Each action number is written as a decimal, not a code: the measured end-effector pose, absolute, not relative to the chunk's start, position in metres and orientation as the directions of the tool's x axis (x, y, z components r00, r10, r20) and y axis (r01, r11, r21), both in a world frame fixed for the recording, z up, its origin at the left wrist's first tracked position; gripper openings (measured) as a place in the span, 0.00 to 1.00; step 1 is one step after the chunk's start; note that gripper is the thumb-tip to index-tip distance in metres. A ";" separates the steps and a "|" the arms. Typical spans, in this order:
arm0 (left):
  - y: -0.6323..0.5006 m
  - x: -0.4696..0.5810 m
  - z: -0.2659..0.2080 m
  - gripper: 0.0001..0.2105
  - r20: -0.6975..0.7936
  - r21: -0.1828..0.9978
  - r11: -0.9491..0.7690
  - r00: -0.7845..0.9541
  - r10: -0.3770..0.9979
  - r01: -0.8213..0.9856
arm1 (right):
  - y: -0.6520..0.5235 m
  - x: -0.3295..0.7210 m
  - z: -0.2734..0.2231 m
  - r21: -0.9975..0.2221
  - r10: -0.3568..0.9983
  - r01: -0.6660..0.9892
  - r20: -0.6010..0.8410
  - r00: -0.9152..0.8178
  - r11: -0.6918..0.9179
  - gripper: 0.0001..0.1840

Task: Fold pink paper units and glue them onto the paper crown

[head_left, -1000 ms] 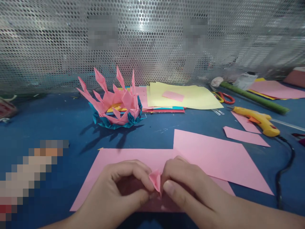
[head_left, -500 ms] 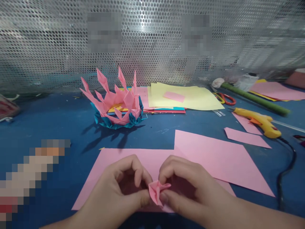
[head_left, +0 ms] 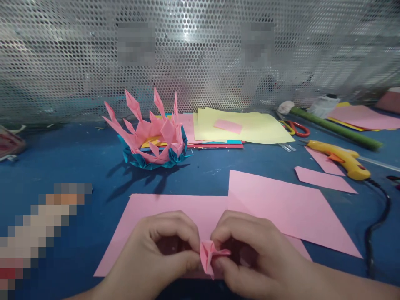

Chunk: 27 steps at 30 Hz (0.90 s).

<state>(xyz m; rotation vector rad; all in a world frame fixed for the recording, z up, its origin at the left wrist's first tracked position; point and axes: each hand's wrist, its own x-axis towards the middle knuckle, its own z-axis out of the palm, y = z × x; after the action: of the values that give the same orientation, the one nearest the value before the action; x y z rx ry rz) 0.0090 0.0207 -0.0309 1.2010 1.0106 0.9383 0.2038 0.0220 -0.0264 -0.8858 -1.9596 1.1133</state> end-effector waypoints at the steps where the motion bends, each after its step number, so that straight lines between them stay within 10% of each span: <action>1: 0.021 0.010 -0.030 0.11 -0.106 0.993 0.118 0.285 0.953 -0.026 | 0.022 0.204 -0.026 -0.883 0.824 0.230 0.249 -0.510 0.409 0.08; 10: 0.023 0.009 -0.027 0.12 -0.071 0.989 0.028 0.310 0.948 0.143 | 0.020 0.202 -0.025 -0.765 0.823 0.354 0.387 -0.416 0.538 0.05; 27: 0.019 0.016 -0.025 0.08 -0.193 0.955 0.100 0.328 0.925 0.279 | 0.019 0.198 -0.031 -0.851 0.917 0.407 0.190 -0.350 0.331 0.03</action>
<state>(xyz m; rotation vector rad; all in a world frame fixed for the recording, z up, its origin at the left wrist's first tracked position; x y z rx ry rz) 0.0164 0.0194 -0.0251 1.4274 1.1832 0.6972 0.1980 0.0186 -0.0307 -1.1638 -1.9072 0.9415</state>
